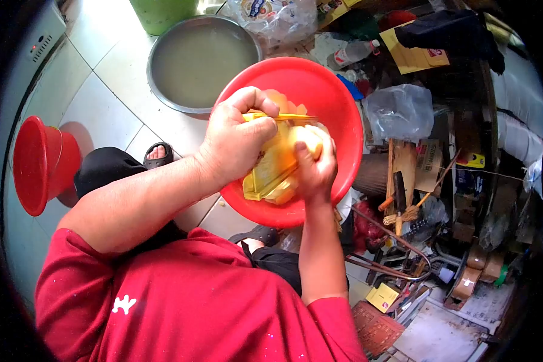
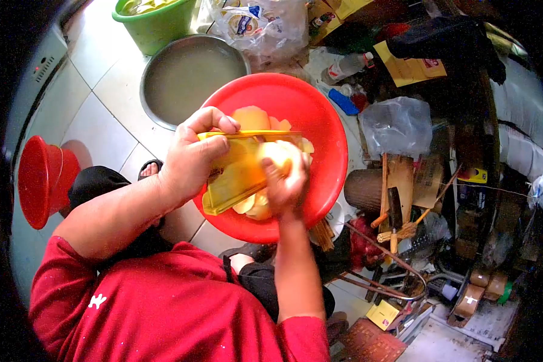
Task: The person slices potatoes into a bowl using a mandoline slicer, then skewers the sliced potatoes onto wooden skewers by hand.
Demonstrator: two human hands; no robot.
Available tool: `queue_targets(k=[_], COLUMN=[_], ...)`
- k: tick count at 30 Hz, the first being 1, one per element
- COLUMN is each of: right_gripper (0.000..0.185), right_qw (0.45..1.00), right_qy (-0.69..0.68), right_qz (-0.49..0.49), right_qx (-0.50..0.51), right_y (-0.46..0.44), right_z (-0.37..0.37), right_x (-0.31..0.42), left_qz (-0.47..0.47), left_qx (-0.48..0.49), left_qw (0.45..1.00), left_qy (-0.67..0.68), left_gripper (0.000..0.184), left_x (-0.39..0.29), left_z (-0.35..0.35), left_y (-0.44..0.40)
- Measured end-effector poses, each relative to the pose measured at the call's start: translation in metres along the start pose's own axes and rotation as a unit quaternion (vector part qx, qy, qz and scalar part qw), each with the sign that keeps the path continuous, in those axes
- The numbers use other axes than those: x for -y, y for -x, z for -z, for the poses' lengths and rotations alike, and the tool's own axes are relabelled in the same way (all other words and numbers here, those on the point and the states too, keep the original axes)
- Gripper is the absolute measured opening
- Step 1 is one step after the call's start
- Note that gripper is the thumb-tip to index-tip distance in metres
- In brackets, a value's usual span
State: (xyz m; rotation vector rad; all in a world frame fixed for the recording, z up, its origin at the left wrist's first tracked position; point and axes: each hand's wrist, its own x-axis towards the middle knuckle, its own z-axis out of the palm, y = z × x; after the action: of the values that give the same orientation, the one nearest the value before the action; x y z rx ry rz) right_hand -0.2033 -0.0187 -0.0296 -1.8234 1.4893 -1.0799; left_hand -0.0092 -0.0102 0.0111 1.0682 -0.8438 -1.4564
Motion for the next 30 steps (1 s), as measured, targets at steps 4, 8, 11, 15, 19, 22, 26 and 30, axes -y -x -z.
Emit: queue_targets(k=[4, 8, 11, 15, 19, 22, 26, 30], right_gripper=[0.037, 0.047, 0.043, 0.038, 0.039, 0.04, 0.036, 0.026], right_qw=[0.99, 0.995, 0.999, 0.994, 0.988, 0.986, 0.966, 0.975], right_qy=[-0.002, 0.033, 0.031, 0.065, -0.087, -0.12, -0.188, -0.171], right_qz=[-0.141, 0.074, 0.016, -0.088, -0.127, -0.103, -0.178, -0.145], right_qx=[-0.03, 0.054, 0.003, -0.029, 0.004, 0.047, 0.005, -0.008], right_y=[-0.017, 0.007, 0.003, -0.017, -0.015, -0.013, -0.01, 0.006], right_z=[0.002, 0.003, -0.002, 0.003, 0.008, 0.018, 0.017, 0.012], right_x=[-0.048, 0.034, 0.005, -0.069, -0.078, -0.089, -0.056, -0.006], left_qz=[0.015, 0.018, -0.045, -0.012, 0.007, 0.01, 0.03, 0.034], left_qx=[-0.005, 0.0, -0.027, -0.002, -0.015, -0.015, -0.019, -0.025], left_qw=[1.0, 0.999, 0.998, 1.0, 1.0, 1.0, 0.999, 0.999], left_qy=[0.017, 0.041, 0.03, 0.011, -0.013, -0.016, -0.005, -0.015], left_gripper=[0.018, 0.018, 0.014, 0.019, 0.019, 0.02, 0.02, 0.02], left_x=[0.0, 0.002, 0.009, 0.002, -0.001, -0.002, -0.005, -0.005], left_z=[0.0, 0.002, 0.0, 0.001, 0.001, 0.001, 0.0, 0.001], left_y=[-0.001, -0.001, -0.001, 0.0, -0.002, -0.002, -0.002, -0.001])
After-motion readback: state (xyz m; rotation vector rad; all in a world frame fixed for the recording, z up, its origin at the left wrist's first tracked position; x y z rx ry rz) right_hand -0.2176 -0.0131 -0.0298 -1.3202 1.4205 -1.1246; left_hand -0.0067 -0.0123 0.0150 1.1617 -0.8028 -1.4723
